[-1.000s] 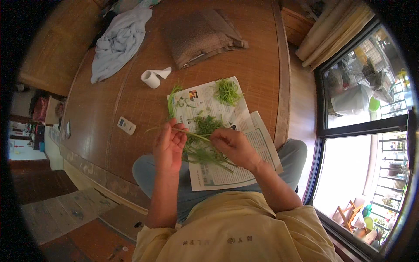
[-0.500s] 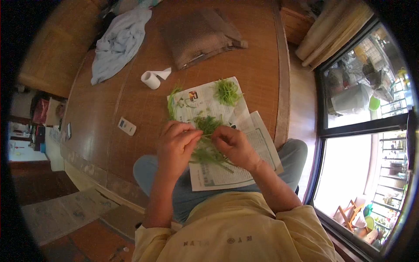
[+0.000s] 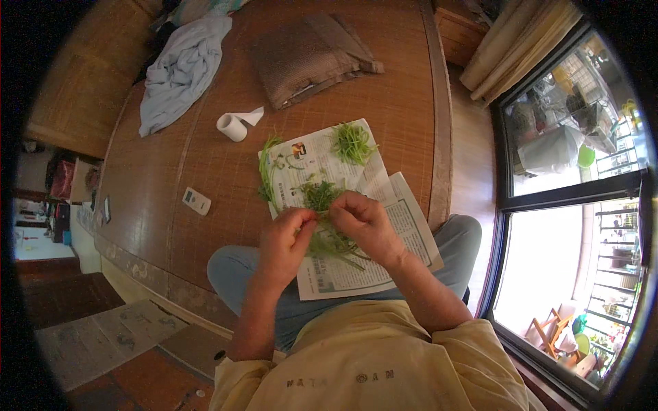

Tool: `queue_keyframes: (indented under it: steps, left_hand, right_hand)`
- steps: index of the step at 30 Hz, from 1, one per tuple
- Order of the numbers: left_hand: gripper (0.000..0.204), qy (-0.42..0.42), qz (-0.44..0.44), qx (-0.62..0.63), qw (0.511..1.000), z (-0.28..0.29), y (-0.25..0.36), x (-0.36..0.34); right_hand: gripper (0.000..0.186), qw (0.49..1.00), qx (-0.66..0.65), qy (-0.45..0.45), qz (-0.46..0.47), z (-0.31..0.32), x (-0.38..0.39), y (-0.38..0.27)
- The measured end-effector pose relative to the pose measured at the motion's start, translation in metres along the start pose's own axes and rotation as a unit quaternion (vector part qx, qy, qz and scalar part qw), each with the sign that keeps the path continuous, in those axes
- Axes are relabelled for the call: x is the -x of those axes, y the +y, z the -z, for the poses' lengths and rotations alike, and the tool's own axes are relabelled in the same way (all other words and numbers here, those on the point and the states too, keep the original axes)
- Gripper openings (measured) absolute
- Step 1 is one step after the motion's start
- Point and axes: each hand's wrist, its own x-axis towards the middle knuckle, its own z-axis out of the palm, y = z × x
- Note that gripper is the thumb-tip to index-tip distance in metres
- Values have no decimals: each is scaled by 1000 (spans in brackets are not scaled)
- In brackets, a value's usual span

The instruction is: The recorder is sitting on a mat, stripping leaves or prepping green stems (likely pea shoots or beans) over a newspaper.

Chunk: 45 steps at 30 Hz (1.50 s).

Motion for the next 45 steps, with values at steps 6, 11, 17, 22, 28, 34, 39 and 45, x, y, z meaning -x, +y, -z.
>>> queue_keyframes:
  steps: [6,11,17,22,28,34,39,45]
  left_hand:
    - [11,19,70,140,988,-11,-21,6]
    - [12,39,98,215,971,-5,-9,3]
    - [16,35,135,229,964,-1,-8,3]
    - [15,28,125,282,951,5,-17,-1]
    - [14,76,115,303,943,11,-12,-5]
    - [14,177,148,325,917,29,-21,-13]
    - [24,278,145,383,869,52,-39,-17]
    - [23,354,140,400,834,78,-51,-15]
  right_hand:
    - [9,999,6,36,7,-8,-1,0]
    - [8,998,46,26,25,-5,-1,5]
    - [8,999,40,18,18,-8,1,5]
    - [9,998,54,16,-2,-8,1,6]
    - [10,998,55,12,-1,-8,2,11]
    - [9,997,72,23,-9,-2,4,19]
    - [10,998,59,30,9,3,4,28]
    - [12,997,51,63,-4,18,3,32]
